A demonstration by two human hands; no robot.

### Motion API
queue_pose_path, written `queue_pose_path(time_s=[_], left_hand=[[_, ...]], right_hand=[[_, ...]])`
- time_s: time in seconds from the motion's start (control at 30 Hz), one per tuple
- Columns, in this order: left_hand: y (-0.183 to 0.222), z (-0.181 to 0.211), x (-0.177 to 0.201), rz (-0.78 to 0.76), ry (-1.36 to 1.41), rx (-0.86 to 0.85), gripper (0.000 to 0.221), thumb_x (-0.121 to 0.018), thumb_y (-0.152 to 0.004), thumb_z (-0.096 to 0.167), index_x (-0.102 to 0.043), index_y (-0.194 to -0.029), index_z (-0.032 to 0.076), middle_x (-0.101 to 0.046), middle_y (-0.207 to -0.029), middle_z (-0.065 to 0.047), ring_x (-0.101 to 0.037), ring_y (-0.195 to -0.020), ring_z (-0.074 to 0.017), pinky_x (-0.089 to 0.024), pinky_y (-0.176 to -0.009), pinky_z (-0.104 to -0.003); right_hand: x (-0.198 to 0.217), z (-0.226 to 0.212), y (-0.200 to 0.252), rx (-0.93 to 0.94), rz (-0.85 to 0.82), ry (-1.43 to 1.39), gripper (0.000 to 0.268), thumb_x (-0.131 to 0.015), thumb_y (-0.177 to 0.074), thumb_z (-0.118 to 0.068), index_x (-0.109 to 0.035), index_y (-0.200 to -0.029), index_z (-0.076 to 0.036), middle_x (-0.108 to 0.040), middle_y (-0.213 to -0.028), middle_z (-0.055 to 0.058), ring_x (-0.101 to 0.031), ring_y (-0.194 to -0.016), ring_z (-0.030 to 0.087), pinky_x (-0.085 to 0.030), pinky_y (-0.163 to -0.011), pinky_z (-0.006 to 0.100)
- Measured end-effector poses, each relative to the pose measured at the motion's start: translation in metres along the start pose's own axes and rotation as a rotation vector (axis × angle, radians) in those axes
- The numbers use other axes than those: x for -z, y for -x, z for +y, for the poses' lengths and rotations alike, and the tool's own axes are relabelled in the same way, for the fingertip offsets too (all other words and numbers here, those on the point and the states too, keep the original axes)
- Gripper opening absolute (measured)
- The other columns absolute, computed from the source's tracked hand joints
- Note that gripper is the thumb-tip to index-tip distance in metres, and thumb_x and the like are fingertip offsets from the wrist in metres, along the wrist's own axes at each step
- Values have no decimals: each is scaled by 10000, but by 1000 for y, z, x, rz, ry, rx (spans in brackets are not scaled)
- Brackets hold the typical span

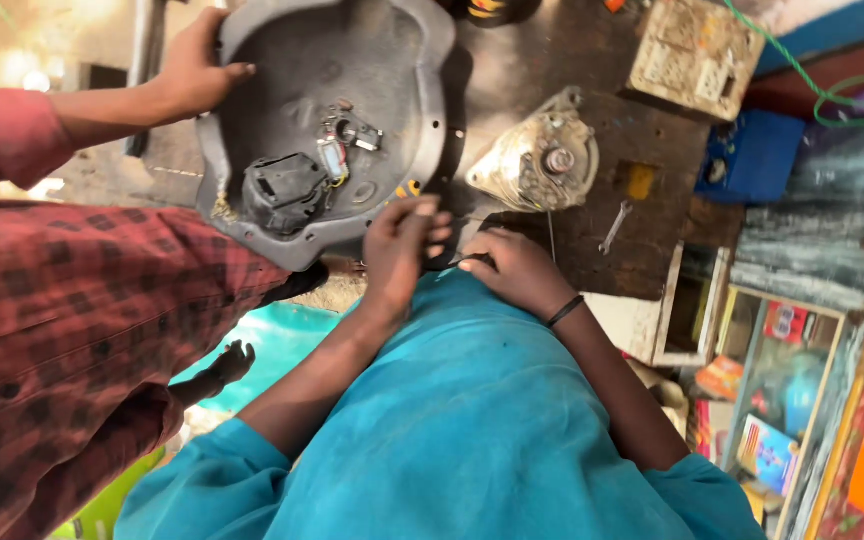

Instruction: Repairing or disassembling a vehicle alternator on a workbench.

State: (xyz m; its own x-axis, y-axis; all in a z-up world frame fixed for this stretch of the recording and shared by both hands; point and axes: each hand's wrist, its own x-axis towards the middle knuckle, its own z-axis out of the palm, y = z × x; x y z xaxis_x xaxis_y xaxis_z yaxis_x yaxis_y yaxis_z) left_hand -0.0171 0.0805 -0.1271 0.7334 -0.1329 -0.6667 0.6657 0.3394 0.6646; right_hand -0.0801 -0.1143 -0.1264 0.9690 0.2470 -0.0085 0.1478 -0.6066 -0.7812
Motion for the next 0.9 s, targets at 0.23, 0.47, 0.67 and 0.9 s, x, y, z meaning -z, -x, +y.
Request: queue_pose_path(time_s=[0.23, 0.47, 0.67, 0.9], left_hand=[[10, -15, -62, -413, -212, -558, 383, -726, -968, -25, -593, -1322, 29, -648, -1322, -119, -623, -1250, -183, -526, -1040, -302], [29, -4, -74, -450, -281, -601, 603, -620, -987, -47, -406, -1546, 24, -520, -1559, -149, -502, -1482, -234, -447, -1188, -344], [27, 1, -81, -442, -507, -641, 780, -715, -922, -12, -317, -1591, 39, -522, -1542, -172, -519, -1433, -224, -458, -1153, -354], [27, -4, -88, -421, -630, -873, 838, -769, -893, -37, -347, -1610, 61, -493, -1597, -233, -526, -1479, -303, -498, -1166, -376]], right_hand=[[7, 59, 51, -774, 328, -241, 212, -735, -969, -215, -706, -1095, -47, -750, -996, 91, -723, -868, 202, -560, -711, 328], [56, 13, 38, -196, 731, -484, 543, -591, -929, 29, -517, -1461, -51, -501, -1530, 73, -543, -1377, 171, -577, -966, 262], [57, -12, 33, -339, 674, -16, 236, -712, -957, -28, -762, -1179, -87, -641, -1331, 115, -723, -1066, 185, -625, -797, 286], [77, -30, 23, -359, 582, -42, 326, -757, -929, -130, -726, -1254, -131, -643, -1141, 84, -725, -887, 169, -612, -690, 322]])
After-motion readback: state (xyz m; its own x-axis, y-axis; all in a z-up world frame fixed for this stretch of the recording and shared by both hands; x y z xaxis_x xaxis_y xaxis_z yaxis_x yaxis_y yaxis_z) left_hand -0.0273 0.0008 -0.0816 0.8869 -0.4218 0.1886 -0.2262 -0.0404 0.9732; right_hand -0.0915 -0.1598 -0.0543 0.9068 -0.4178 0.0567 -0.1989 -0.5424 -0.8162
